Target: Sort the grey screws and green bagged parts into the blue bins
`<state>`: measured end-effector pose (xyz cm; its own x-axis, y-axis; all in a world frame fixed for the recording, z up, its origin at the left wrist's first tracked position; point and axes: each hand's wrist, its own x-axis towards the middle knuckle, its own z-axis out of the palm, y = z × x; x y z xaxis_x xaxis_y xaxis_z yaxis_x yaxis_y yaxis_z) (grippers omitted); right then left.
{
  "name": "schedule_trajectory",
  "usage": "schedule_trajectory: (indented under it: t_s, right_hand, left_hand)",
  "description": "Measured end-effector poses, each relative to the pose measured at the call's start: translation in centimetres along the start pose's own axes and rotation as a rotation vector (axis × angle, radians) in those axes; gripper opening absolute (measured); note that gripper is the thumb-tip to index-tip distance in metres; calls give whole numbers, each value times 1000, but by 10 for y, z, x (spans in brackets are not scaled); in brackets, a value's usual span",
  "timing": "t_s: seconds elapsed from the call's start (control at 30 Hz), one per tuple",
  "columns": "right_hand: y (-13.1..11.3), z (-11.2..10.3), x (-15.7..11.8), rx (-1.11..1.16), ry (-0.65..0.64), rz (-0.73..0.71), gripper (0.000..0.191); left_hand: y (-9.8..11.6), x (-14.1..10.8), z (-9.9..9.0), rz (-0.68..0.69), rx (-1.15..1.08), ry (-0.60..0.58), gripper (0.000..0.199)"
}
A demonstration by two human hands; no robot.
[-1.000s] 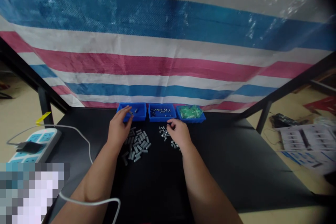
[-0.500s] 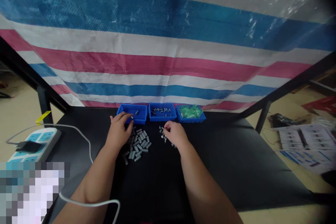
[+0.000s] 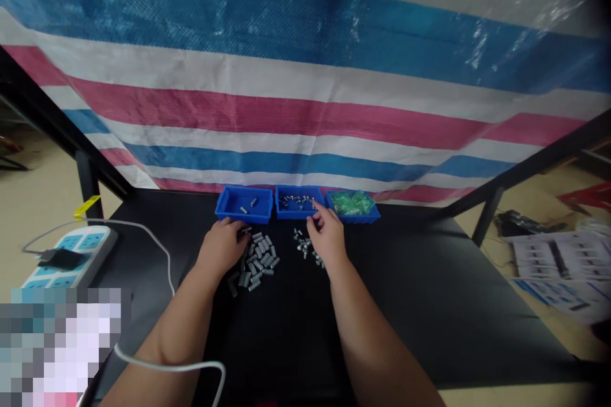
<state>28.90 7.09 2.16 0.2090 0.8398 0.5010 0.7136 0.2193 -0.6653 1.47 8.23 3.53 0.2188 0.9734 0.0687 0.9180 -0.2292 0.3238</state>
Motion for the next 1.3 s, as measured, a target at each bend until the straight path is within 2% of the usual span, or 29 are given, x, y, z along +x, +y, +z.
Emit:
schedule_trajectory:
  t_s: [0.1, 0.27, 0.33, 0.43, 0.53, 0.6, 0.7, 0.83, 0.93, 1.03, 1.13, 1.23, 1.3]
  right_hand:
    - [1, -1, -1, -70, -69, 7, 43]
    - [-1, -4, 0, -110, -98, 5, 36]
    - [-1, -5, 0, -118, -114, 16, 32]
    - [-4, -7, 0, -121, -131, 41, 28]
    - [-11, -10, -2, -133, -147, 76, 27]
    - [-17, -12, -3, -142, -172, 91, 23]
    - [-22, -14, -4, -178, -260, 105, 14]
    - [-21, -12, -5, -240, -424, 160, 20]
    - [-18, -8, -5, -268, -452, 180, 24]
    - [-17, -6, -5, -264, -432, 162, 18]
    - [-20, -4, -5, -130, -333, 59, 12]
    - [-22, -2, -4, 58, -81, -7, 16]
    - [-22, -1, -4, 140, 27, -5, 22]
  left_hand:
    - [-1, 1, 2, -58, 22, -1, 29]
    - [0, 0, -3, -70, -39, 36, 19]
    - [3, -1, -7, -20, -154, 130, 19]
    - [7, 2, -10, 61, -331, 364, 22]
    - [7, 11, -8, 85, -340, 583, 21]
    - [6, 16, -6, 116, -282, 643, 18]
    - [3, 19, -3, 164, -231, 629, 17]
    - [-1, 10, -3, 156, -215, 589, 21]
    - [-4, 6, -1, 142, -215, 505, 23]
    - [-3, 7, 2, 145, -247, 453, 21]
    - [2, 6, 1, 174, -307, 390, 22]
    - [6, 3, -5, 193, -343, 276, 20]
    - [6, 1, -7, 161, -297, 220, 17]
